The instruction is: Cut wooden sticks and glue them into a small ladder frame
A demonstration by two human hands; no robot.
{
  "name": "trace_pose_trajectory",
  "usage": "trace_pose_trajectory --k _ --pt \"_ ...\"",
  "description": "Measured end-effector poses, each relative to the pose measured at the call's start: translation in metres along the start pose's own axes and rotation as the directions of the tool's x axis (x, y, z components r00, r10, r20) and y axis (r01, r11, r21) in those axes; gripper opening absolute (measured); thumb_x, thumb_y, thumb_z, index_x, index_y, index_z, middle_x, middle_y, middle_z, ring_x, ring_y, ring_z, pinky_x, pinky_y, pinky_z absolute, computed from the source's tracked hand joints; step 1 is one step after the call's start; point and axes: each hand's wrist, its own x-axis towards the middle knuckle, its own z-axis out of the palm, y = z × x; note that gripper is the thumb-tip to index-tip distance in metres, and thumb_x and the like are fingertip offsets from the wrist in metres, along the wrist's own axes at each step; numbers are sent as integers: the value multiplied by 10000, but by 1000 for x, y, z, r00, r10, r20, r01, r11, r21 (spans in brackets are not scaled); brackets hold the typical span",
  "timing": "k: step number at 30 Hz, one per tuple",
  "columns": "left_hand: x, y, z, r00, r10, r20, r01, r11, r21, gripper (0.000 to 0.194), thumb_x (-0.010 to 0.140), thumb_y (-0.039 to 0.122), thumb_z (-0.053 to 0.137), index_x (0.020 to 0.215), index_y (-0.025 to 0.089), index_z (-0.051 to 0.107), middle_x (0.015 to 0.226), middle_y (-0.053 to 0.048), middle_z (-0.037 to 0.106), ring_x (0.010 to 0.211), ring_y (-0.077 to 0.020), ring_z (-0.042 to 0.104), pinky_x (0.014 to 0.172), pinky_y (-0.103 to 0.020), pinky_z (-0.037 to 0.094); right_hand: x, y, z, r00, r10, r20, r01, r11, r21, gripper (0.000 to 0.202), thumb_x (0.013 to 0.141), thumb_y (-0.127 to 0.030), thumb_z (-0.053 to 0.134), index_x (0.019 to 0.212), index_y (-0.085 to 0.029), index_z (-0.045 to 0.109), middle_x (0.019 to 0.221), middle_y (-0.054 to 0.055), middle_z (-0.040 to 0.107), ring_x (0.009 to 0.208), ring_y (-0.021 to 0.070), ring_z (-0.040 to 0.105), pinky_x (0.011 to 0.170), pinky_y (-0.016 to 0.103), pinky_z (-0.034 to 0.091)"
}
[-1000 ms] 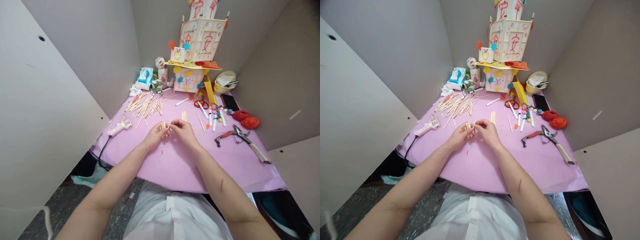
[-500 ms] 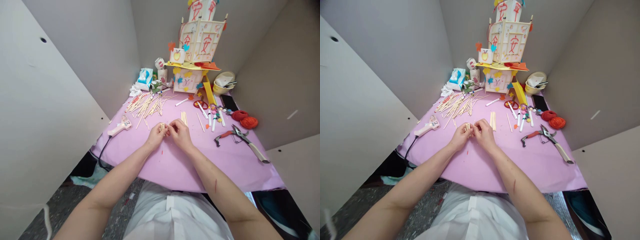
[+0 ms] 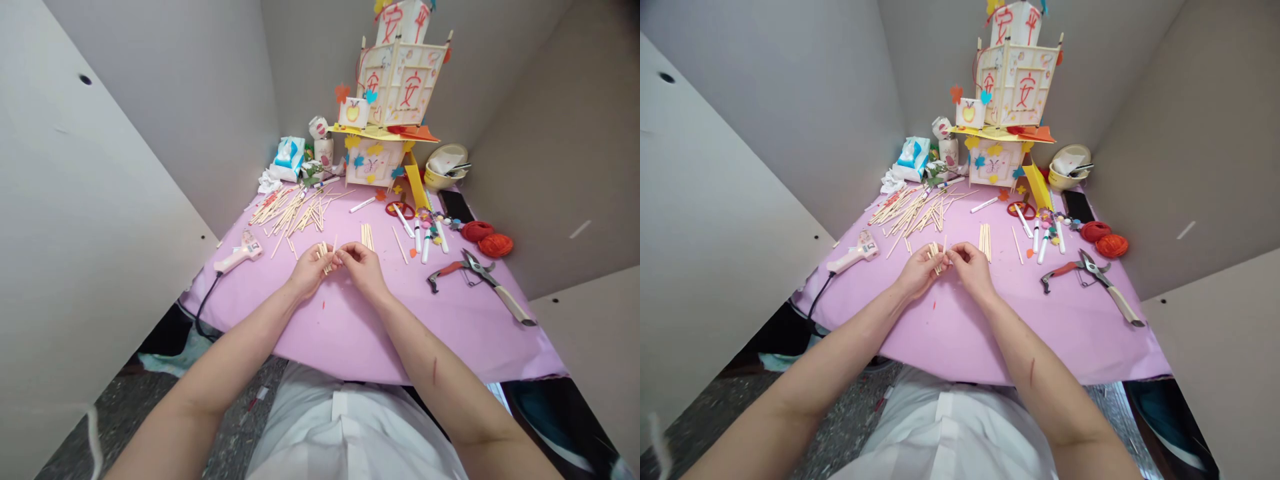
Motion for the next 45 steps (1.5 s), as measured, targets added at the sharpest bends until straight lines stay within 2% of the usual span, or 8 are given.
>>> trace_pose_trajectory --k 6,13,20,26,31,37,43,45 --pt "3 -9 -2 1000 27 7 -27 998 59 182 761 247 658 863 151 542 689 12 603 618 -76 551 647 -215 428 1 -2 -1 997 79 10 -79 995 66 191 721 -327 602 806 -165 657 692 16 652 638 144 590 652 285 483" --pt "1 -7 -1 989 136 50 -145 911 385 120 824 271 569 817 153 550 665 11 590 595 -98 539 603 -228 415 1 -4 -2 994 108 -19 -107 992 60 56 664 -226 579 664 -177 607 565 -13 614 550 129 570 564 255 446" --pt "0 -11 -1 983 161 89 -182 921 344 158 823 317 571 804 168 521 645 28 560 578 -94 518 606 -233 419 3 0 -2 990 139 40 -143 980 136 108 661 -268 575 610 -201 506 487 -53 527 456 98 482 483 233 378" --pt "5 -13 -6 988 149 42 -155 942 298 186 820 336 575 875 168 517 645 26 572 575 -94 528 584 -223 406 2 -4 -7 985 150 88 -161 976 146 235 693 -392 634 727 -160 627 560 -17 572 506 100 487 504 238 382" --pt "4 -10 -3 987 163 14 -158 929 335 115 815 256 576 853 157 532 646 26 587 568 -87 522 586 -217 405 3 -5 -6 995 103 -4 -102 991 81 175 688 -325 654 706 -153 629 595 -21 573 538 96 489 542 234 390" --pt "2 -10 0 987 163 7 -157 936 316 67 812 215 570 816 153 545 627 28 583 558 -90 528 581 -221 411 -1 0 -1 1000 21 20 -22 999 42 121 749 -292 597 718 -180 566 621 -24 578 561 111 526 559 241 404" --pt "5 -14 -2 988 137 -70 -122 975 185 114 765 221 633 812 154 553 623 45 550 569 -76 508 580 -202 398 -9 -2 4 983 -179 36 182 969 -166 88 808 -247 528 737 -197 537 670 -20 563 592 115 519 595 253 409" --pt "6 -13 -3 989 108 -99 -97 990 106 154 758 243 643 834 159 538 631 50 534 567 -70 499 579 -199 401 -11 -4 7 979 -199 41 203 968 -145 84 815 -253 528 755 -196 542 703 -14 568 630 119 523 619 254 418"
